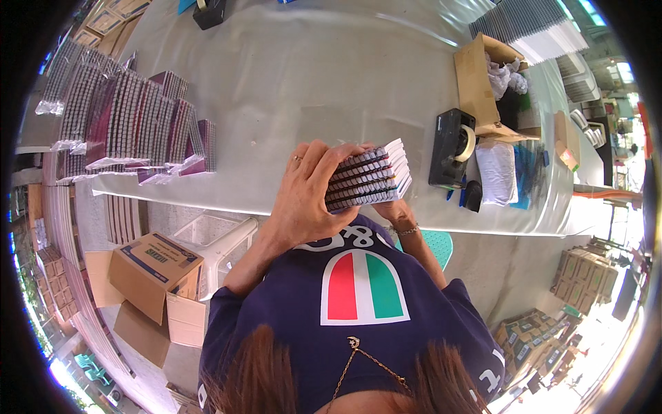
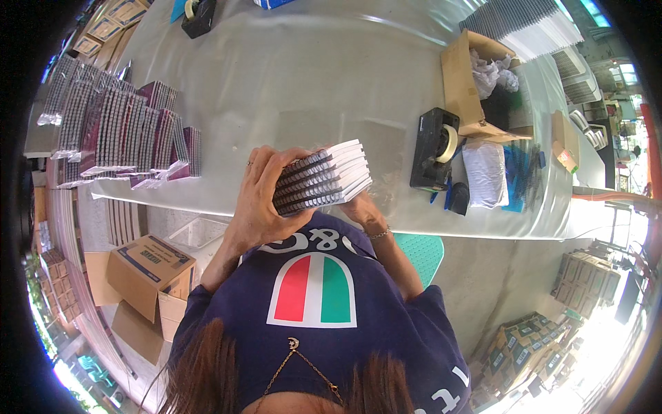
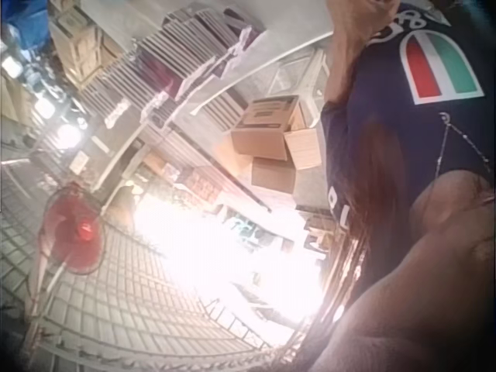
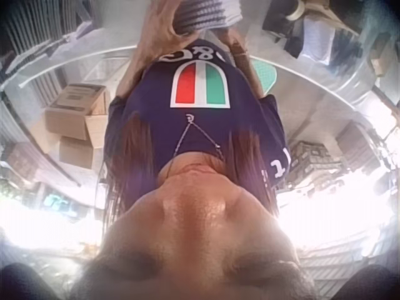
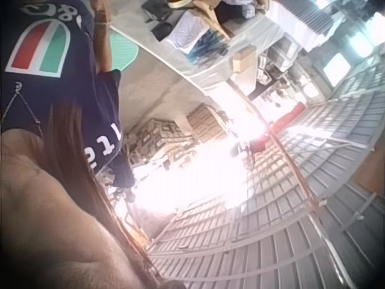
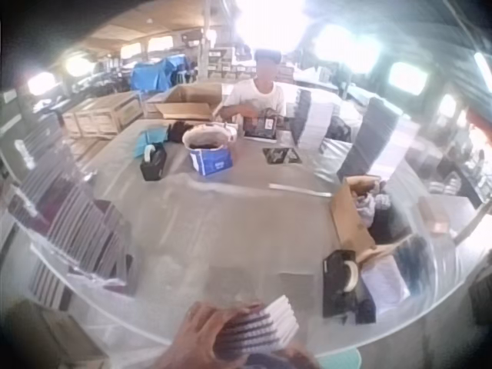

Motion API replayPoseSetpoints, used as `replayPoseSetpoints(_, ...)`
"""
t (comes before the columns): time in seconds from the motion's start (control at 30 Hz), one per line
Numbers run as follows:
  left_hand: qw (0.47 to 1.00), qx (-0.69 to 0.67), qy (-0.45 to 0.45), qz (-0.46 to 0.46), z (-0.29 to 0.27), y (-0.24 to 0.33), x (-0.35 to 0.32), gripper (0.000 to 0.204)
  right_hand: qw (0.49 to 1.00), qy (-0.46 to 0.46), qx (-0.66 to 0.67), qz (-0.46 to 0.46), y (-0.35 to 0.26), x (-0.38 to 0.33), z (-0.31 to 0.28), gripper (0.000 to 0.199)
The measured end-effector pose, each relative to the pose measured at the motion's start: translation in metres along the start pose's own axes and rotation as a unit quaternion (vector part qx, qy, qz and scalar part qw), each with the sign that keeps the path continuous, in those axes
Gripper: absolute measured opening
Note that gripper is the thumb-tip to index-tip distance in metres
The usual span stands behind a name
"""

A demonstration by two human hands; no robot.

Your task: The person gathers several spiral-bound notebooks of different colors, stacks them, and places them into a clear plastic sleeve. They then seal the sleeve using a tape dispenser and set the packaged bundle aside. The person repeats this process with another set of notebooks.

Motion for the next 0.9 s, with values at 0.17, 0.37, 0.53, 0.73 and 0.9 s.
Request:
replayPoseSetpoints(0.17,1.0,0.008,0.003,-0.015,0.0,0.005,-0.003,0.067,0.996,-0.04,0.07,-0.027,0.003,-0.006,0.007,0.082)
replayPoseSetpoints(0.37,1.0,-0.001,0.0,-0.012,-0.001,0.007,-0.004,0.065,0.999,0.024,0.039,0.017,0.022,-0.022,-0.01,0.074)
replayPoseSetpoints(0.53,0.962,-0.205,-0.001,-0.182,0.039,-0.07,-0.022,0.074,0.99,0.118,-0.046,0.063,0.01,-0.027,-0.029,0.068)
replayPoseSetpoints(0.73,0.846,-0.379,-0.085,-0.365,0.138,-0.154,-0.035,0.074,0.978,0.146,-0.091,0.119,0.033,-0.014,-0.079,0.056)
replayPoseSetpoints(0.9,0.825,-0.411,-0.09,-0.376,0.153,-0.161,-0.029,0.07,0.961,0.204,-0.128,0.14,0.032,-0.006,-0.095,0.061)
Point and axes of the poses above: each hand's wrist, its own x-axis towards the middle knuckle, its own z-axis out of the palm, y = z × x, the point moved 8 cm from there along x, towards the middle knuckle, and after that the axes turned 4 degrees about x, right-handed, at the moved point
